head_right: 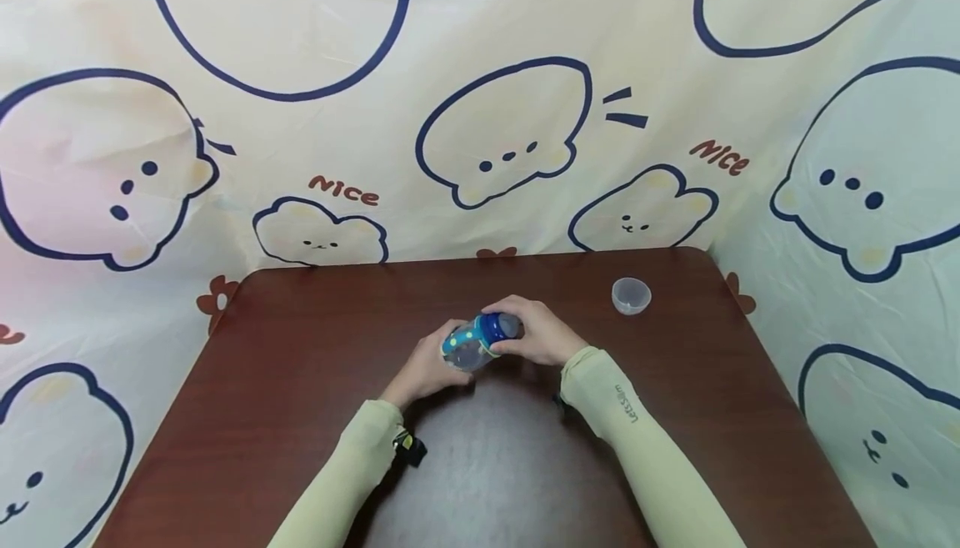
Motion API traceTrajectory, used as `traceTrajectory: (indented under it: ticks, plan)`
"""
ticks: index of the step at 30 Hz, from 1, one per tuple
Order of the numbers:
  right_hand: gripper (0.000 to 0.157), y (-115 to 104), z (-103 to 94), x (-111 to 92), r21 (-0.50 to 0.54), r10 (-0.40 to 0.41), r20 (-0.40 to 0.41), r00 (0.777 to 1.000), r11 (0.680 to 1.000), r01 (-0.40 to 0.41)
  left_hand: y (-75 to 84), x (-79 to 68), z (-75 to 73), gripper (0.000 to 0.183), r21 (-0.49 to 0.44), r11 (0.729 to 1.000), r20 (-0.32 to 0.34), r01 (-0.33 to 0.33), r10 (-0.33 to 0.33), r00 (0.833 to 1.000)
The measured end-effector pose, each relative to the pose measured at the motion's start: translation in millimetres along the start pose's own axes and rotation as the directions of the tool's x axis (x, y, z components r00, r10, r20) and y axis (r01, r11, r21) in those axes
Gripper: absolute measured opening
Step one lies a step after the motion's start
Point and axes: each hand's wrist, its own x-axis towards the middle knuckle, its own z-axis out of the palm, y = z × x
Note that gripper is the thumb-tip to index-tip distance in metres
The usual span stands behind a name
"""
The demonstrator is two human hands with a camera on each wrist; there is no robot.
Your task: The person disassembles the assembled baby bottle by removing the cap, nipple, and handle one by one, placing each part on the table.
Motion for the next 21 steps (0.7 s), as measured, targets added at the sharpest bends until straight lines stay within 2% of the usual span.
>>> traceTrajectory:
  ticks: [9,16,21]
  plan:
    - [0.064,5.5,3.0,-5.6,0.043,0.06,0.003,0.998,0.997,-0.06,0.5,-0.1,1.9,0.086,-0.026,1.0,0.012,-0.002,0.002,1.0]
    - [0.056,1.8,0.3,-4.7,0.06,0.183,-0.009,0.983,0.981,-0.182,-0.4,-0.9,2.6,0.086,-0.042,0.999,0.009,-0.002,0.002,1.0]
    - [0.051,-0.4,-2.6,-2.9,0.064,0.192,0.007,0.981,0.979,-0.192,-0.4,-0.6,1.6,0.085,-0.049,0.999,0.007,0.0,0.0,1.0]
